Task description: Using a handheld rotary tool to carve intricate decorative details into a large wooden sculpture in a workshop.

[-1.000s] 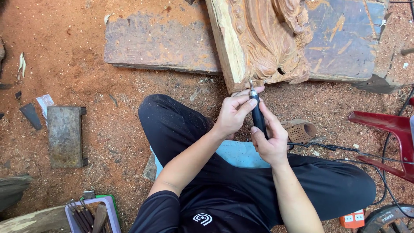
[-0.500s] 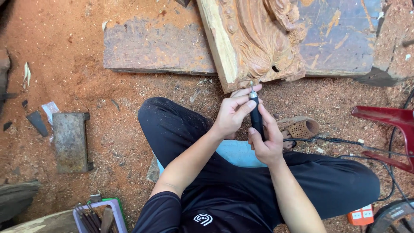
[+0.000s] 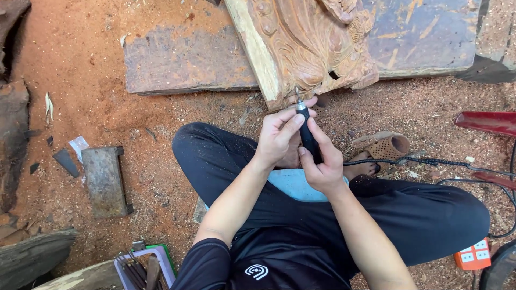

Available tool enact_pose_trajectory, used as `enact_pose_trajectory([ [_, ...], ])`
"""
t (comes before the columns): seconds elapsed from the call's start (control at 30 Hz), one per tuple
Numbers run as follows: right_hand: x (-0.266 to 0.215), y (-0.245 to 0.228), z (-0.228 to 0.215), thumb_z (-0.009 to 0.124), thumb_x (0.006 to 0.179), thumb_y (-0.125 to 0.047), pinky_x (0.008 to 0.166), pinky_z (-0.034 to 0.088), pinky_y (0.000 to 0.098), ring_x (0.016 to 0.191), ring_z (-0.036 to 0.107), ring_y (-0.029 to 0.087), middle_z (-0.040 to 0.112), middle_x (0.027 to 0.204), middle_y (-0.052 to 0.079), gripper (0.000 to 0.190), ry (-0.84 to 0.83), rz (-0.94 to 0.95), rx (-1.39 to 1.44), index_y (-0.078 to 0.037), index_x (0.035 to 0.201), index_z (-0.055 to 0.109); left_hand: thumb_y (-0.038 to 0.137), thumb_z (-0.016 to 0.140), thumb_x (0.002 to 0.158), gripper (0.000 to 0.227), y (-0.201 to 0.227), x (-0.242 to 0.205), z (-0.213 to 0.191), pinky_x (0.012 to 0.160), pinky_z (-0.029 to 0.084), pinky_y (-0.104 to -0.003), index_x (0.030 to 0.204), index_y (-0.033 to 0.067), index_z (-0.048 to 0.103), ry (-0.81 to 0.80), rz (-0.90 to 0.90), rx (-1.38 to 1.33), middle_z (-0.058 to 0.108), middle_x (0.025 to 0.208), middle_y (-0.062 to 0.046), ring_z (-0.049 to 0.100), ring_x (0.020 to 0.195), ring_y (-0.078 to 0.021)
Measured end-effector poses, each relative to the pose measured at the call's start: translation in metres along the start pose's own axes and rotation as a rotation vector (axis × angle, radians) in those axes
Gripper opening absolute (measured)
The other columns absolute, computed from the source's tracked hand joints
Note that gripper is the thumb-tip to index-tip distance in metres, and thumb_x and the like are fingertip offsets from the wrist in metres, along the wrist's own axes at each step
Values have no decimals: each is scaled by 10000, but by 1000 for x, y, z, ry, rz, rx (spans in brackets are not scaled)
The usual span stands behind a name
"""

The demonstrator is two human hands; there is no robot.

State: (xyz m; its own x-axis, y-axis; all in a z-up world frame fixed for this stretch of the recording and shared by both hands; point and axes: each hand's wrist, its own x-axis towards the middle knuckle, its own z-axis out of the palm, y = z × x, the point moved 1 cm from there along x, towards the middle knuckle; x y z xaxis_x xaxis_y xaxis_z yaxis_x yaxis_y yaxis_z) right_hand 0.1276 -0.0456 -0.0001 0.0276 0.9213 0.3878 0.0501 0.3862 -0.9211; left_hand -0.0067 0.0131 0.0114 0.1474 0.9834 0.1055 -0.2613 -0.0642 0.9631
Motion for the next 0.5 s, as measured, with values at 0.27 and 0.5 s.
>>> enact_pose_trajectory([
  [0.27,3,5,3,642,897,114,870,585,456,1126,685,380,671,1223,346,551,-2,-49,9,158,1430,508,141,600,1030,226,8,3,4,987,534,-390,1093,4,770,40,6,-62,748,1145,-173,625,1166,-201],
  [0.5,0,10,2,650,902,106,901,569,461,1167,654,362,665,1247,339,553,-1,-52,7,162,1432,506,146,614,1021,218,1,2,6,979,538,-383,1071,7,774,67,-8,-119,749,1143,-163,612,1157,-183],
])
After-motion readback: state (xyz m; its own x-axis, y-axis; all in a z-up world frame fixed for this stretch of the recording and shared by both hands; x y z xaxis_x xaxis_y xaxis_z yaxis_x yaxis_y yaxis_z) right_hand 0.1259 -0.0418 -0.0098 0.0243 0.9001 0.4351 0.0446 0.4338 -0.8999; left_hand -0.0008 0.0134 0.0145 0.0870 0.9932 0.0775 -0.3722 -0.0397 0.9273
